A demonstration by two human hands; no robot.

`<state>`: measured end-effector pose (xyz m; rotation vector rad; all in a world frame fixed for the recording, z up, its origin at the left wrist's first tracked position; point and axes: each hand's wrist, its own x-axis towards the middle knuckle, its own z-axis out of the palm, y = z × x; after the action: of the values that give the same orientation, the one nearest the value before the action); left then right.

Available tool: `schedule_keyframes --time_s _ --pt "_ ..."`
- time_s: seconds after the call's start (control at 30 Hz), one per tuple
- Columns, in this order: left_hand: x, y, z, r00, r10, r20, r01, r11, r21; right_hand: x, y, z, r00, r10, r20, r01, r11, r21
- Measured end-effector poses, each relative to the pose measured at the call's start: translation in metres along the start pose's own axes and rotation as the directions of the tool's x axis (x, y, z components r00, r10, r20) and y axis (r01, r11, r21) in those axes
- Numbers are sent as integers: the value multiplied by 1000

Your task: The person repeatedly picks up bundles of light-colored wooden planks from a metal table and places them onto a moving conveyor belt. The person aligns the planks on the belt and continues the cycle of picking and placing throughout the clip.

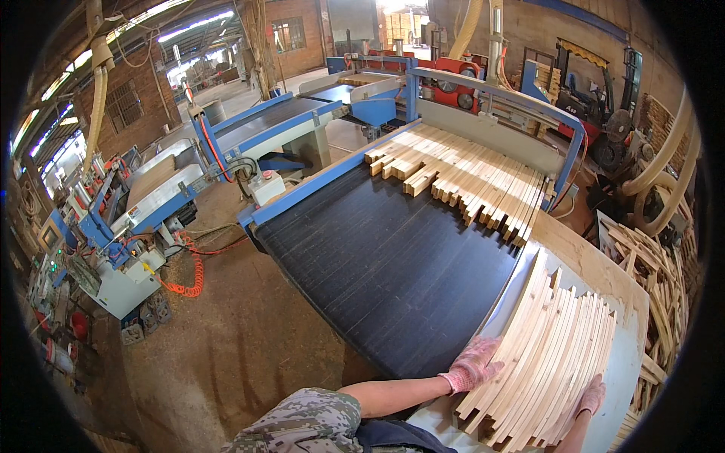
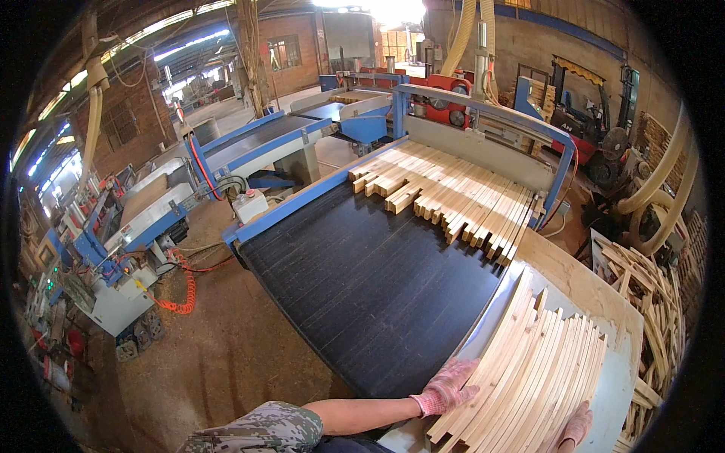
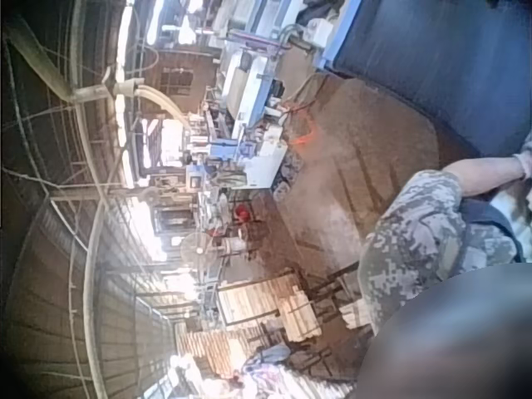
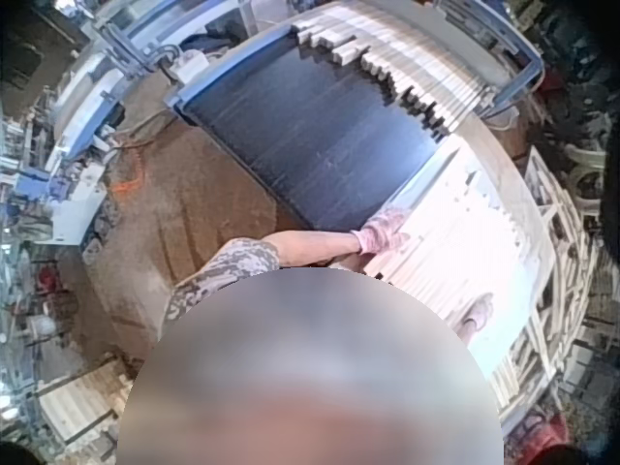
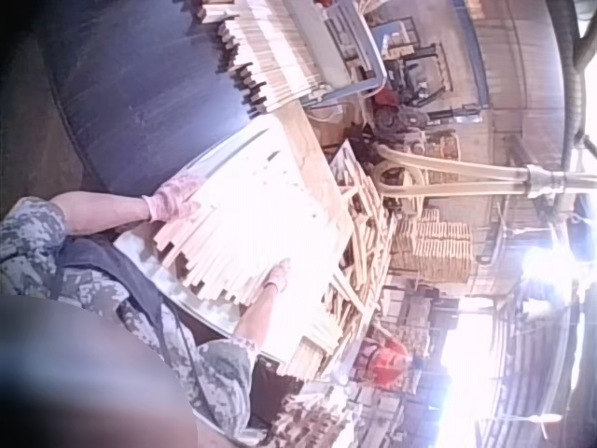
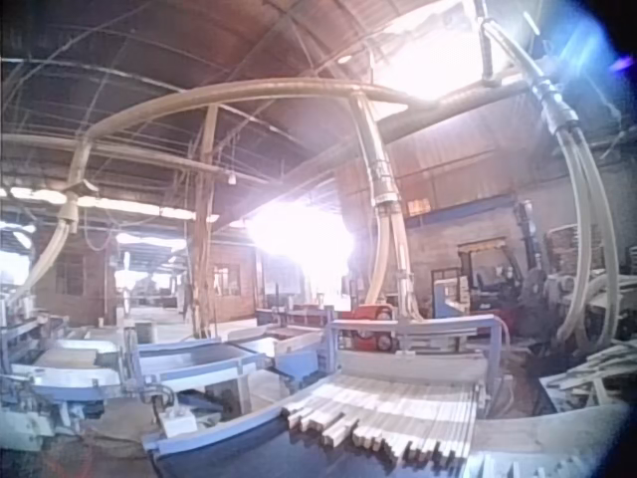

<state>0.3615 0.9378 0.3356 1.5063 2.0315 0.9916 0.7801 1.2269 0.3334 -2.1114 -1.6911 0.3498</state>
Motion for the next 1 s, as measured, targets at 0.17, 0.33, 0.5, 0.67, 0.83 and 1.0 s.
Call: schedule_keyframes --time_s 0.17,0.33,0.5,0.67,0.83,1.0 --pt "0 4 -7 1000 -7 19 7 1000 10 -6 -5 -3 999 31 21 -32 997 75" --pt "-2 6 -10 1000 -22 18 22 1000 -8 -15 -17 -7 999 41 30 -44 992 116" --pt "-4 8 -10 999 -39 -1 39 999 -29 -8 -10 -8 998 51 49 -53 997 54" --pt "-4 5 -10 1000 -10 -7 10 1000 -28 -12 -17 -7 996 68 57 -72 995 72" --pt "-2 4 -7 1000 20 -13 -21 999 -35 3 1 3 998 69 2 -69 994 90" --pt "-2 5 -8 1000 -5 -8 4 1000 -20 6 5 12 997 65 -41 -61 994 91"
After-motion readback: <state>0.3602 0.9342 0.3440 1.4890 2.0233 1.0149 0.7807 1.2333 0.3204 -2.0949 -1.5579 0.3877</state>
